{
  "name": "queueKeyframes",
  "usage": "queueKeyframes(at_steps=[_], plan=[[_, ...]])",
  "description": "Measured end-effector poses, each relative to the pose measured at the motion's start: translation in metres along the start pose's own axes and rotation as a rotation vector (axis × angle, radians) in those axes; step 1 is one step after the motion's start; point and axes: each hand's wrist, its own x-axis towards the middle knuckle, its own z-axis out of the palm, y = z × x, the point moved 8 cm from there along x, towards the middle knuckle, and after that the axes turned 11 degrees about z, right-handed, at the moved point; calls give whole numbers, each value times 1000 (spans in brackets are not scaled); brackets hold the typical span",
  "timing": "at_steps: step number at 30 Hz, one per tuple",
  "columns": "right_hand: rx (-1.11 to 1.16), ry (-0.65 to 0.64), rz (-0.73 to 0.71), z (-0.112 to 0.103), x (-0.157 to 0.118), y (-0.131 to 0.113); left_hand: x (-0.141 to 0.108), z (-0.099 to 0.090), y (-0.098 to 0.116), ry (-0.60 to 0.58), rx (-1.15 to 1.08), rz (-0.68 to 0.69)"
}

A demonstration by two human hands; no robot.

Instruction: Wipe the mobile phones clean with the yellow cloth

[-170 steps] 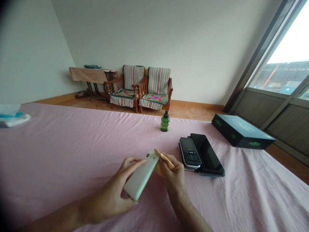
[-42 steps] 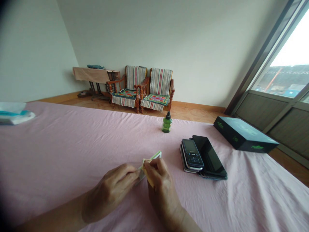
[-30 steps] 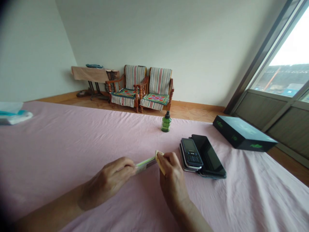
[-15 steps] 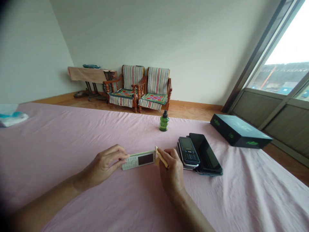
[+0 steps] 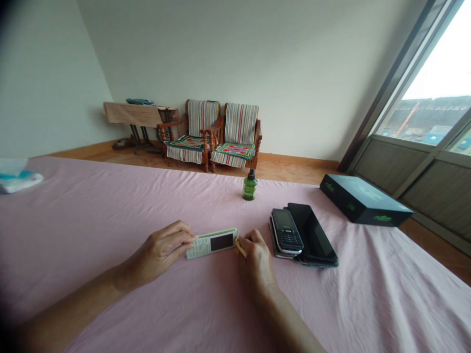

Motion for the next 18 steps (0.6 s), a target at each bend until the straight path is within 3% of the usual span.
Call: queueKeyframes(at_steps=[9, 15, 18], plan=[[-99, -24, -18, -5, -3, -12, 0, -1, -1, 12, 12, -8], [71, 224, -11, -38, -5, -18, 0, 3, 8, 20, 15, 5], [107, 208, -39, -35, -7, -21, 0, 6, 13, 37, 2, 0]])
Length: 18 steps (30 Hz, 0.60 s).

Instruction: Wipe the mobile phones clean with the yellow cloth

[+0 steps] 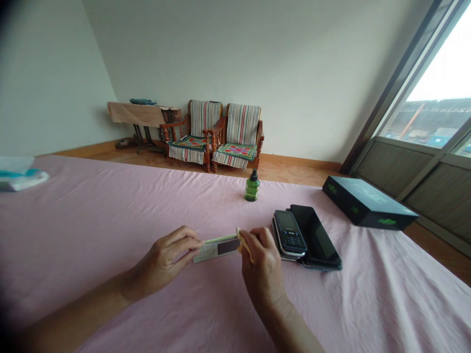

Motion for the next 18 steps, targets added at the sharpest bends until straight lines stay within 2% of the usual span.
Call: queueKeyframes(at_steps=[5, 11, 18], plan=[[-22, -127, -50, 22, -10, -10, 0, 1, 2, 12, -13, -17], [104, -298, -129, 39, -24, -45, 0, -2, 0, 70, 4, -52], [61, -354, -218, 45, -35, -60, -7, 1, -3, 145, -84, -127]])
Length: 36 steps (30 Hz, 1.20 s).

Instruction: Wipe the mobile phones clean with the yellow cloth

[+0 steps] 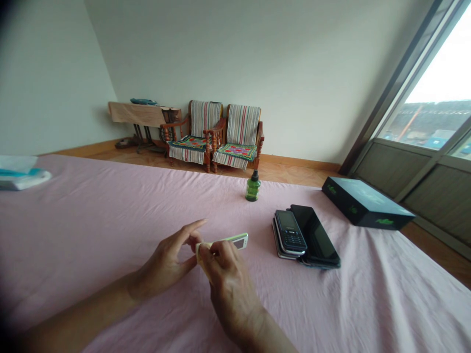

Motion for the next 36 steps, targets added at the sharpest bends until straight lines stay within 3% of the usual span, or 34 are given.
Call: queueKeyframes(at_steps=[7, 17, 22, 28, 32, 36], plan=[[-107, -28, -21, 7, -3, 0, -1, 5, 3, -20, -56, -9], [-242, 202, 175, -34, 0, 62, -2, 6, -1, -40, -27, -10], [-196, 215, 183, -32, 0, 64, 3, 9, 3, -164, -10, 0], [-160, 247, 182, -34, 1, 65, -2, 15, -2, -193, 19, -41], [-152, 285, 205, -38, 0, 72, -3, 13, -6, -147, 51, -50], [-138, 290, 224, -36, -1, 77, 2, -3, 3, -23, 83, 2]])
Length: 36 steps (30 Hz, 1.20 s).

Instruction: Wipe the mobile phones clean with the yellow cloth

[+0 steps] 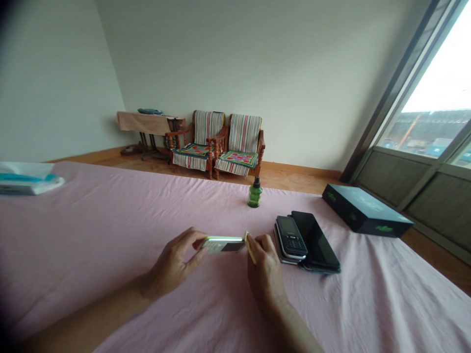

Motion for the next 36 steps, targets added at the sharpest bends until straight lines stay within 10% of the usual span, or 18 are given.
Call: queueKeyframes(at_steps=[6, 16, 36], plan=[[56, -34, -9, 0, -2, -11, 4, -20, 35, 145, 37, 218], [239, 224, -289, -57, -31, -82, 6, -12, 43, 154, -88, 124], [39, -120, -424, -10, -45, -103, -2, -2, 36, 165, -48, 43]])
